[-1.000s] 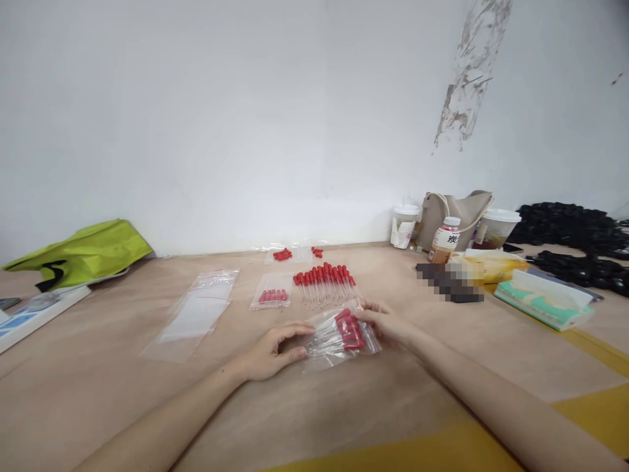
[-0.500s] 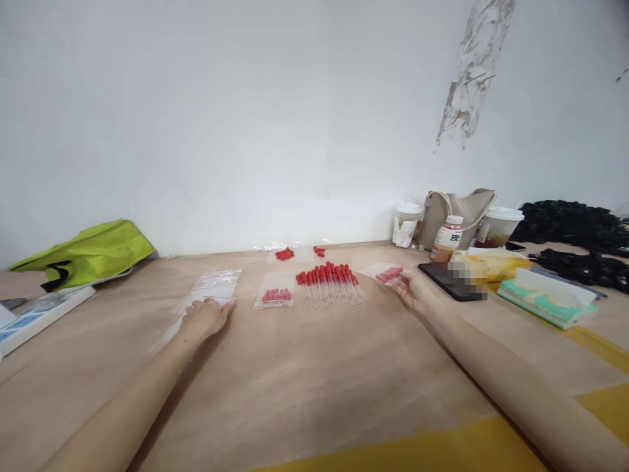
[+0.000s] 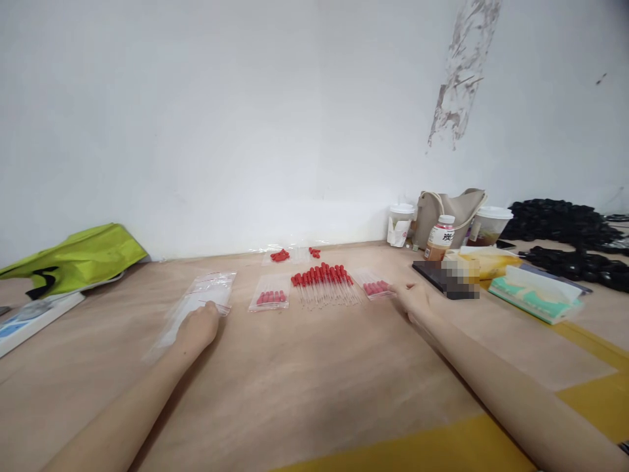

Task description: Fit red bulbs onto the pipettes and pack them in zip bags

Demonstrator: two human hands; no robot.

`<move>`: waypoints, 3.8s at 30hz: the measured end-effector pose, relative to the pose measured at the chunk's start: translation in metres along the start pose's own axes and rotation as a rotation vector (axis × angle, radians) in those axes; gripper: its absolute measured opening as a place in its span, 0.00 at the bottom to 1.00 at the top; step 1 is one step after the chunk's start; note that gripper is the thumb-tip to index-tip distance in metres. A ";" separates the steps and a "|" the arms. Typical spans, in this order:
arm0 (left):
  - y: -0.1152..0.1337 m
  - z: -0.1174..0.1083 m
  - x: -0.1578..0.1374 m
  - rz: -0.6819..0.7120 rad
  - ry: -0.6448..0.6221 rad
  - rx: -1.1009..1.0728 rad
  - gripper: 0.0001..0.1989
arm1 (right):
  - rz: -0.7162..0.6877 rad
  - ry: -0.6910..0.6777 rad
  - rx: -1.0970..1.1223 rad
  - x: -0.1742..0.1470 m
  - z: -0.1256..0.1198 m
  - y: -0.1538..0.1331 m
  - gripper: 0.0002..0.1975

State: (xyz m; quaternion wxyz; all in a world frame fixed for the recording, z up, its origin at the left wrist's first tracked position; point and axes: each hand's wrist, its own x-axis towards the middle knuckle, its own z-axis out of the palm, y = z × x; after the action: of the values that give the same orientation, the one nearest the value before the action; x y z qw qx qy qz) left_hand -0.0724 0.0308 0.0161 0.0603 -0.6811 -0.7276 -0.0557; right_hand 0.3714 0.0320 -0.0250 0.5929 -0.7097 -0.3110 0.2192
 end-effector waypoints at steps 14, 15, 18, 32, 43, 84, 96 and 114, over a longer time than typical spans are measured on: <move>0.073 -0.051 -0.037 0.419 0.181 -0.115 0.10 | -0.471 -0.284 -0.237 -0.008 0.029 -0.013 0.06; 0.088 -0.045 -0.048 0.523 0.182 -0.201 0.09 | -0.491 -0.306 -0.276 -0.007 0.036 -0.017 0.05; 0.127 -0.016 -0.077 0.772 0.151 -0.372 0.08 | -0.476 -0.312 -0.301 -0.003 0.064 -0.027 0.07; 0.091 -0.022 -0.063 1.098 -0.428 -0.446 0.23 | -0.222 -0.342 -0.184 0.015 0.115 -0.043 0.06; 0.122 -0.007 -0.077 0.990 -0.124 -0.585 0.17 | -0.149 -0.327 0.211 -0.021 0.038 -0.061 0.07; 0.111 0.005 -0.068 0.893 -0.104 -0.573 0.25 | -0.011 -1.161 0.089 -0.066 -0.013 -0.019 0.14; 0.111 0.005 -0.068 0.884 -0.087 -0.557 0.24 | -0.155 -1.154 0.172 -0.081 -0.001 -0.015 0.17; 0.112 0.003 -0.068 0.894 -0.079 -0.612 0.22 | -0.171 -1.352 0.293 -0.081 0.006 -0.009 0.13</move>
State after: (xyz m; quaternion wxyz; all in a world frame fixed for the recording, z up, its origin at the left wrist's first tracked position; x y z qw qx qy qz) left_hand 0.0440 -0.0281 0.0019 -0.1505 -0.9121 -0.3193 -0.2084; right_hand 0.3084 -0.0199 -0.0219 0.3740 -0.3034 -0.6341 0.6050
